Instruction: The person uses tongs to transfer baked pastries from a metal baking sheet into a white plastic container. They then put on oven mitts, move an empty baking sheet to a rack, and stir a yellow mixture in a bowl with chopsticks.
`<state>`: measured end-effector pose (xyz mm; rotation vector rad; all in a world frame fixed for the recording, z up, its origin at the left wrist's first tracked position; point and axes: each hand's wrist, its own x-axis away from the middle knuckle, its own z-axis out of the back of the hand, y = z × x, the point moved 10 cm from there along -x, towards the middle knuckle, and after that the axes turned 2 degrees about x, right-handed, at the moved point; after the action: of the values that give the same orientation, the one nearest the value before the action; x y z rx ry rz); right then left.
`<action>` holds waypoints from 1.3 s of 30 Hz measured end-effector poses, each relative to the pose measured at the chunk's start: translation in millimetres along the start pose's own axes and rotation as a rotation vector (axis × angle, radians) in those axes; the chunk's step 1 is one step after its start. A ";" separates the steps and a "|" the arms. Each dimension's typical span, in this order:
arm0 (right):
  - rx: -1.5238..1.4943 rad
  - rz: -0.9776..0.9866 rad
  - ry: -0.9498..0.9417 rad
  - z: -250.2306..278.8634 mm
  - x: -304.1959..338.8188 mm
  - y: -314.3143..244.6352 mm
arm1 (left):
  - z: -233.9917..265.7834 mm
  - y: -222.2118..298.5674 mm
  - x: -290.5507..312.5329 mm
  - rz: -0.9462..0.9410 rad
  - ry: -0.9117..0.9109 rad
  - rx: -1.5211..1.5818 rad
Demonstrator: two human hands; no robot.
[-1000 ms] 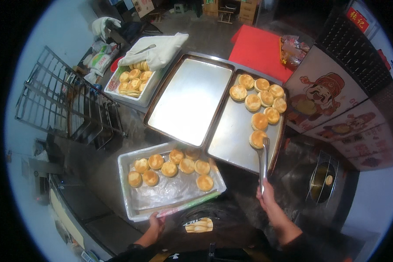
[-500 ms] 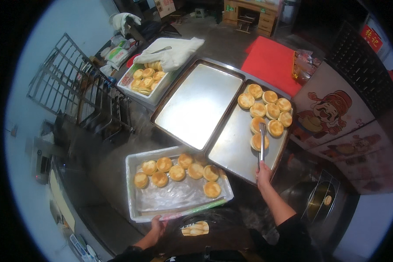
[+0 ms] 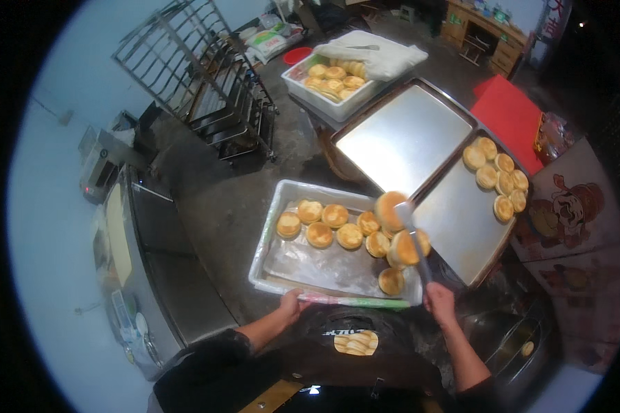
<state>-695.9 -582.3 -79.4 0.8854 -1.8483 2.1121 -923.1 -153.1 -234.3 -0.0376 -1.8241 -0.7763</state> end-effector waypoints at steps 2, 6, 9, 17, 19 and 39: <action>0.106 -0.069 -0.157 -56.6 8.0 4.4 | 3.6 -0.9 5.7 0.051 -0.040 -0.005; 0.262 -0.150 -0.492 -177.9 7.1 27.4 | 12.7 9.8 21.6 0.082 -0.150 0.029; 0.337 -0.202 -0.589 -259.5 -9.6 55.4 | 28.7 16.2 26.6 0.086 -0.116 -0.027; 0.364 -0.528 -0.469 -293.7 -14.2 87.4 | 52.9 18.1 25.0 0.108 -0.070 -0.007; 0.417 -0.585 -0.510 -263.0 6.9 76.7 | 57.0 12.9 19.6 0.123 -0.062 0.004; -0.204 -0.283 0.574 173.0 -96.0 -16.6 | 24.1 7.7 9.6 0.133 -0.032 0.000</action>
<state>-557.9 -721.3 -111.7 0.4006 -1.4985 1.7268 -944.1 -137.7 -226.9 -0.1706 -1.8314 -0.6856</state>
